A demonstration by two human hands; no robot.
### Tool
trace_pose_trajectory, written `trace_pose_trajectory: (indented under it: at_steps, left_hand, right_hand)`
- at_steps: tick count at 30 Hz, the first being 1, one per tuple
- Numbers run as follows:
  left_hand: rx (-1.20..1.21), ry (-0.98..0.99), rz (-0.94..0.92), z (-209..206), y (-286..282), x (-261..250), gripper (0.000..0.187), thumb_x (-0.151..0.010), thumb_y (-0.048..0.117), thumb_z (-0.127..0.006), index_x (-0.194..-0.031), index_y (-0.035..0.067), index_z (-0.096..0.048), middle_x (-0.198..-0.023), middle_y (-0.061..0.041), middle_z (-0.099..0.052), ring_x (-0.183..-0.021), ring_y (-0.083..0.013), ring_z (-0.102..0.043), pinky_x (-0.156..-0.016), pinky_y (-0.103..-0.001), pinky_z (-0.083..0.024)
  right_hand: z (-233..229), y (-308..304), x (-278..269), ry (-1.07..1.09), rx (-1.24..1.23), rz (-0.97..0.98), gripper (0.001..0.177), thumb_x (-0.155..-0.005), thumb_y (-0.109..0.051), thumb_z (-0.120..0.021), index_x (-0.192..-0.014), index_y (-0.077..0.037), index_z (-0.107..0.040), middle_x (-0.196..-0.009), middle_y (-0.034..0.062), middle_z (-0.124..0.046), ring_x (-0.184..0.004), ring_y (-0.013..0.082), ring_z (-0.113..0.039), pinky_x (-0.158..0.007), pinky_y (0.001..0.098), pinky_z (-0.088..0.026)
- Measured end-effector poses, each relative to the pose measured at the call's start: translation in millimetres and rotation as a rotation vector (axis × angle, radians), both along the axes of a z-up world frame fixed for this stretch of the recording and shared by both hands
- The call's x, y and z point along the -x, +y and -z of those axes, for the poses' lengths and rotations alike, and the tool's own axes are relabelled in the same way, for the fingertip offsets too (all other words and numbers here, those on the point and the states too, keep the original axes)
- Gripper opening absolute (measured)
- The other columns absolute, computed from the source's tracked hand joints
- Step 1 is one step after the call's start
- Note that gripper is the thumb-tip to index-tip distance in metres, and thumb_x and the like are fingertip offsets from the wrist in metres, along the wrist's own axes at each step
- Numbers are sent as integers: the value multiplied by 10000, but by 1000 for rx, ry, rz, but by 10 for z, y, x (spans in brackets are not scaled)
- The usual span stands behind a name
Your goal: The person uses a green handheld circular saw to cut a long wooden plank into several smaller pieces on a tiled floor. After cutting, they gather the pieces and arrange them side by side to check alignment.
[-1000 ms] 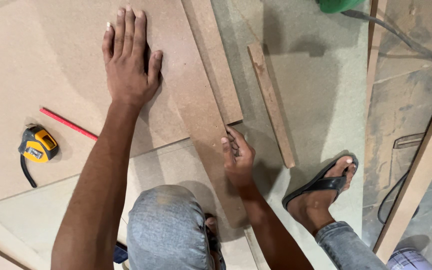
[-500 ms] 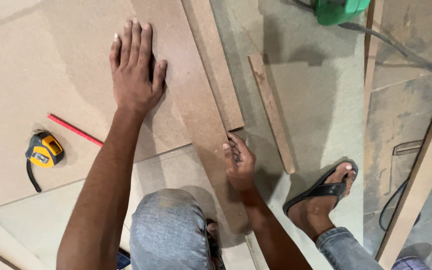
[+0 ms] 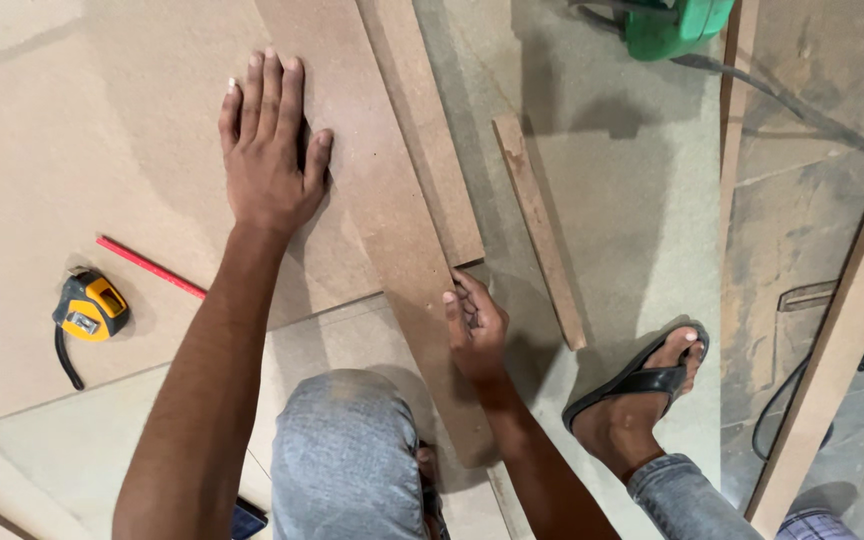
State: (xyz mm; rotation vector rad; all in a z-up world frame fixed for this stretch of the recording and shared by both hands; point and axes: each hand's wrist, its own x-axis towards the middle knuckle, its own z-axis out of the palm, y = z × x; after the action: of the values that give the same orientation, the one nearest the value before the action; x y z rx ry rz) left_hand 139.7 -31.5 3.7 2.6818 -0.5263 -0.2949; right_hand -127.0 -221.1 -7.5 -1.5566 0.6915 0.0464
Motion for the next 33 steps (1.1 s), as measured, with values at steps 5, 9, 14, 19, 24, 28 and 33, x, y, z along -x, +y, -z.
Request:
trace_pose_trajectory:
  at_steps: [5,9,14,19,24,28,33]
  left_hand:
    - [10,-17,7,27,14,3,659,-1103,393,-468,-1666,87,-317,-1726,-163,-300,-1614,-298,-220,-1313,-496,-112]
    - [30,-46,16,60,30,-6,643,-1112,372,-476,-1667,80,-333,-1726,-164,-311,-1621,-302,-234,-1321,-503,-131]
    - [25,-52,26,37,52,-36,640,-1108,363,-492,-1653,58,-352,-1711,-184,-332,-1604,-325,-251,-1305,-518,-142]
    - [38,-65,17,10,19,-24,633,-1108,361,-503,-1648,58,-368,-1702,-187,-347,-1603,-328,-262,-1304,-520,-148]
    - [41,-70,21,45,24,-42,650,-1080,370,-528,-1634,59,-388,-1690,-186,-356,-1594,-328,-268,-1300,-521,-149]
    - [43,-61,25,74,65,-12,651,-1078,366,-541,-1632,56,-396,-1694,-194,-357,-1597,-325,-267,-1299,-524,-153]
    - [95,-63,1,13,-1,-48,658,-1062,336,-576,-1620,36,-396,-1691,-198,-335,-1599,-363,-270,-1310,-537,-154]
  right_hand:
    - [63,8,35,13,-13,20,360,-1023,-150,-644,-1325,45,-626,-1018,48,-714,-894,73,-646,-781,228,-547]
    - [67,4,19,0,35,7,343,-1023,-136,-665,-1321,32,-640,-1004,41,-693,-886,77,-622,-781,224,-536]
    - [86,-162,-41,56,66,-102,319,-979,-143,-720,-1264,-13,-660,-995,23,-691,-874,80,-621,-779,236,-534]
    - [146,-276,-47,188,30,-106,330,-892,-132,-797,-1194,-29,-715,-941,22,-674,-809,93,-594,-725,258,-516]
    - [25,-376,-132,222,-67,-141,306,-907,-146,-802,-1170,-25,-702,-909,19,-690,-831,97,-645,-759,253,-549]
    - [-4,-350,-112,282,-206,-77,313,-909,-141,-776,-1181,-10,-697,-892,33,-694,-792,110,-655,-737,262,-551]
    - [37,-459,-167,119,-58,-170,262,-912,-71,-775,-1144,34,-718,-1022,53,-716,-861,113,-663,-795,259,-548]
